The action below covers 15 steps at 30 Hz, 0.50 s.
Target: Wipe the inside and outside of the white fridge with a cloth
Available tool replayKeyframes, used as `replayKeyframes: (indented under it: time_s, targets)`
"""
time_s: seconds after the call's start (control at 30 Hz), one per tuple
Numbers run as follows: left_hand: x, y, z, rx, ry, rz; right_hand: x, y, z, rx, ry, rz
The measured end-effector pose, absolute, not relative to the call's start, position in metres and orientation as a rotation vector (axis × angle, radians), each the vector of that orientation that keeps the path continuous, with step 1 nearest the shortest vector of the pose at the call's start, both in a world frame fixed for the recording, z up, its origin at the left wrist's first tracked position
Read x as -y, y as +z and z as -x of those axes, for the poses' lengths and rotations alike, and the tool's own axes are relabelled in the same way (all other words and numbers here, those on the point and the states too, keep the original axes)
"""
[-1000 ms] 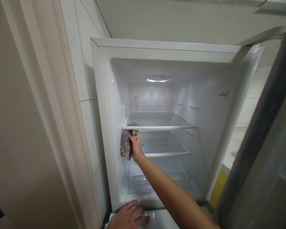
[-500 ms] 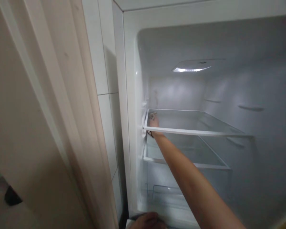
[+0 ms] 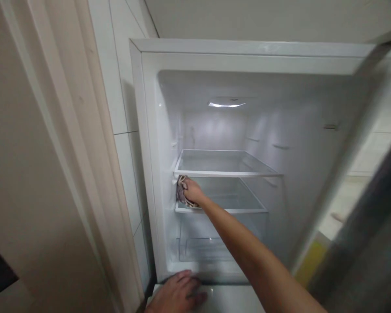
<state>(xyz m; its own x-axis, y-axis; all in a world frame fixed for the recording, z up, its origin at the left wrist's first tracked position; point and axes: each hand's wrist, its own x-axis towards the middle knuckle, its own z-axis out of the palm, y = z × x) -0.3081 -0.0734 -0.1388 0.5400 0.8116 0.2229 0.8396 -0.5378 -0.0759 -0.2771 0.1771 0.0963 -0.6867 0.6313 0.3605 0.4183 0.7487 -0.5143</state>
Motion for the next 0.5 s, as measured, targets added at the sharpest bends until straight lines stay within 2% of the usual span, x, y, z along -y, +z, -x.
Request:
replayKeyframes:
  time_s: [0.23, 0.5]
  targets:
    - [0.086, -0.125, 0.302, 1.612, 0.088, 2.702, -0.138, 0.114, 0.188, 2.756, 0.195, 0.989]
    - [0.088, -0.131, 0.308, 1.545, -0.015, 2.687, -0.178, 0.114, 0.086, 2.622, -0.336, 1.522]
